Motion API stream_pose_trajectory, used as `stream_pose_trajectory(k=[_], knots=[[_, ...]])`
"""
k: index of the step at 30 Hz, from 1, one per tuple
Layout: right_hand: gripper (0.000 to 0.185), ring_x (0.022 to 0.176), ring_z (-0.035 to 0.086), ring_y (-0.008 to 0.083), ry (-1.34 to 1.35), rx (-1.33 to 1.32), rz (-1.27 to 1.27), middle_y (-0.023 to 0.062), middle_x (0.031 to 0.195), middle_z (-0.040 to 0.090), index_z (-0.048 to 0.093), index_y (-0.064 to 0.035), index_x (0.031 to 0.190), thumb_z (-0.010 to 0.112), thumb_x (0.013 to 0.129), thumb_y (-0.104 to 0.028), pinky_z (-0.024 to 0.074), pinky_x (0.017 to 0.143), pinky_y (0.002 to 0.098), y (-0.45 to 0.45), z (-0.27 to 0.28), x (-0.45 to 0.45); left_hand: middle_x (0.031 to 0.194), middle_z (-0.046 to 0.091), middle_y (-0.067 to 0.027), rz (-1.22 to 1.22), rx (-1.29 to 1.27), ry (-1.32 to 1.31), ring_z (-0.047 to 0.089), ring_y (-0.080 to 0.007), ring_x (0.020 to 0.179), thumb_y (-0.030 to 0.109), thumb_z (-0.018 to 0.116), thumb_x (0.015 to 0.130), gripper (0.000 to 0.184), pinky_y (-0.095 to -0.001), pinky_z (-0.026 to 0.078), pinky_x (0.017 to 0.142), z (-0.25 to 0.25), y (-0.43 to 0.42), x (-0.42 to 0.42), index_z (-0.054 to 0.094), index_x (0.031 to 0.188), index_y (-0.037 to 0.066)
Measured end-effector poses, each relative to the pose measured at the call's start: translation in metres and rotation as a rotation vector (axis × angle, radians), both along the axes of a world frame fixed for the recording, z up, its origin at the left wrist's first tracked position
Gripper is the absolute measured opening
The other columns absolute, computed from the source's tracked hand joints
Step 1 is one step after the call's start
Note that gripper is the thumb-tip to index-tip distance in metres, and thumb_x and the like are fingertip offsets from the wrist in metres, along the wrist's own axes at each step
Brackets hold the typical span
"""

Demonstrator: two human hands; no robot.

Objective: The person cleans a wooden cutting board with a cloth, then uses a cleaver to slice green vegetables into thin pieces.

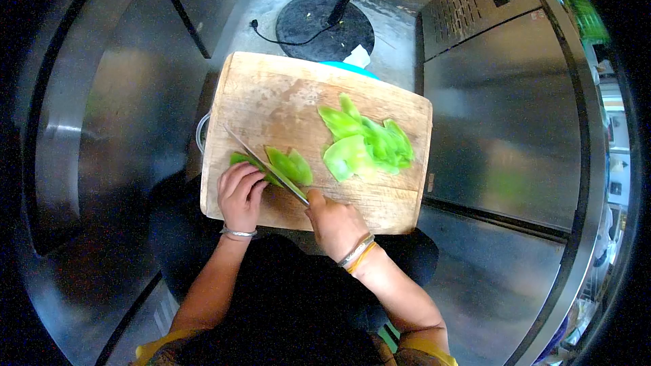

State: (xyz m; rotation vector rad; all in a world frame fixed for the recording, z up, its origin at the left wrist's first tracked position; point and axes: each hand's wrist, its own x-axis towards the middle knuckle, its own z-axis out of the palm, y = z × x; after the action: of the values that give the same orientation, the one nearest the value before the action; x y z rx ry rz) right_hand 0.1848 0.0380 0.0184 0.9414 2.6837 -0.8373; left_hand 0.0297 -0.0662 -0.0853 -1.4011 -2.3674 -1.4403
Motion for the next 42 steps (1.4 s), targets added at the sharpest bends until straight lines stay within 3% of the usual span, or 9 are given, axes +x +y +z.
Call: stream_pose_trajectory(k=[4, 6, 9, 14, 16, 23, 26, 29, 42], knots=[[0.017, 0.064, 0.058, 0.0427, -0.033, -0.007, 0.001, 0.0213, 0.068, 0.058, 0.044, -0.0043, 0.095, 0.056, 0.089, -0.015, 0.0461, 0.057, 0.0504, -0.001, 0.004, -0.001, 0.096, 0.064, -0.0072, -0.014, -0.028, -0.014, 0.058, -0.0295, 0.101, 0.005, 0.071, 0.070, 0.015, -0.0406, 0.043, 0.089, 0.002, -0.001, 0.000, 0.067, 0.085, 0.006], [0.016, 0.068, 0.064, 0.0395, -0.110, 0.028, 0.033, 0.0190, 0.074, 0.065, 0.044, -0.0052, 0.098, 0.054, 0.090, -0.015, 0.0513, 0.060, 0.0492, -0.002, 0.008, -0.004, 0.096, 0.064, -0.0072, -0.015, -0.032, -0.015, 0.058, -0.0296, 0.101, 0.005, 0.071, 0.070, 0.015, -0.0407, 0.043, 0.089, 0.002, -0.001, 0.000, 0.067, 0.085, 0.006], [0.016, 0.065, 0.059, 0.0425, -0.057, 0.003, 0.018, 0.0213, 0.068, 0.059, 0.044, -0.0034, 0.095, 0.055, 0.090, -0.014, 0.0466, 0.058, 0.0504, -0.001, 0.003, -0.004, 0.096, 0.064, -0.0071, -0.018, -0.033, -0.019, 0.058, -0.0296, 0.100, 0.005, 0.071, 0.070, 0.015, -0.0407, 0.043, 0.089, 0.002, 0.000, -0.001, 0.068, 0.085, 0.006], [0.019, 0.067, 0.059, 0.0441, -0.099, -0.045, 0.036, 0.0239, 0.069, 0.060, 0.045, -0.0010, 0.097, 0.057, 0.089, -0.013, 0.0468, 0.059, 0.0504, 0.010, -0.028, -0.012, 0.095, 0.064, -0.0066, -0.013, -0.020, -0.026, 0.058, -0.0295, 0.100, 0.006, 0.071, 0.070, 0.015, -0.0402, 0.043, 0.089, 0.001, 0.001, -0.001, 0.068, 0.085, 0.006], [0.020, 0.068, 0.059, 0.0447, -0.062, -0.064, 0.021, 0.0249, 0.070, 0.060, 0.046, -0.0001, 0.098, 0.057, 0.088, -0.014, 0.0469, 0.060, 0.0502, 0.015, -0.037, -0.012, 0.095, 0.064, -0.0024, -0.004, -0.010, -0.020, 0.057, -0.0258, 0.101, 0.009, 0.071, 0.070, 0.014, -0.0386, 0.041, 0.087, 0.001, 0.002, -0.001, 0.068, 0.084, 0.008], [0.025, 0.069, 0.059, 0.0447, 0.125, -0.078, -0.103, 0.0251, 0.070, 0.059, 0.048, 0.0003, 0.103, 0.061, 0.086, -0.013, 0.0471, 0.059, 0.0485, 0.011, -0.020, 0.004, 0.099, 0.064, -0.0019, 0.048, -0.060, -0.026, 0.051, -0.0278, 0.111, 0.010, 0.072, 0.071, 0.015, -0.0401, 0.041, 0.093, 0.004, -0.002, -0.001, 0.070, 0.086, 0.010], [0.021, 0.068, 0.059, 0.0442, 0.058, -0.036, -0.103, 0.0238, 0.069, 0.060, 0.048, -0.0012, 0.101, 0.059, 0.087, -0.013, 0.0474, 0.059, 0.0488, 0.005, -0.001, 0.005, 0.099, 0.064, -0.0034, 0.010, -0.036, -0.030, 0.052, -0.0284, 0.110, 0.009, 0.071, 0.071, 0.015, -0.0399, 0.041, 0.094, -0.001, -0.001, -0.003, 0.069, 0.085, 0.009], [0.018, 0.066, 0.062, 0.0412, -0.031, -0.003, -0.024, 0.0188, 0.071, 0.063, 0.045, -0.0081, 0.100, 0.053, 0.092, -0.021, 0.0496, 0.058, 0.0514, 0.001, 0.007, 0.005, 0.099, 0.064, -0.0036, 0.023, -0.035, -0.024, 0.053, -0.0285, 0.109, 0.007, 0.070, 0.071, 0.015, -0.0392, 0.042, 0.092, -0.001, -0.002, -0.003, 0.069, 0.086, 0.008], [0.017, 0.067, 0.064, 0.0391, -0.111, 0.025, 0.044, 0.0185, 0.075, 0.065, 0.047, -0.0061, 0.100, 0.055, 0.090, -0.017, 0.0509, 0.060, 0.0489, 0.000, 0.016, -0.003, 0.098, 0.064, -0.0038, 0.039, -0.025, -0.027, 0.056, -0.0284, 0.106, 0.005, 0.070, 0.070, 0.015, -0.0386, 0.044, 0.091, 0.002, -0.001, -0.004, 0.068, 0.085, 0.007]])
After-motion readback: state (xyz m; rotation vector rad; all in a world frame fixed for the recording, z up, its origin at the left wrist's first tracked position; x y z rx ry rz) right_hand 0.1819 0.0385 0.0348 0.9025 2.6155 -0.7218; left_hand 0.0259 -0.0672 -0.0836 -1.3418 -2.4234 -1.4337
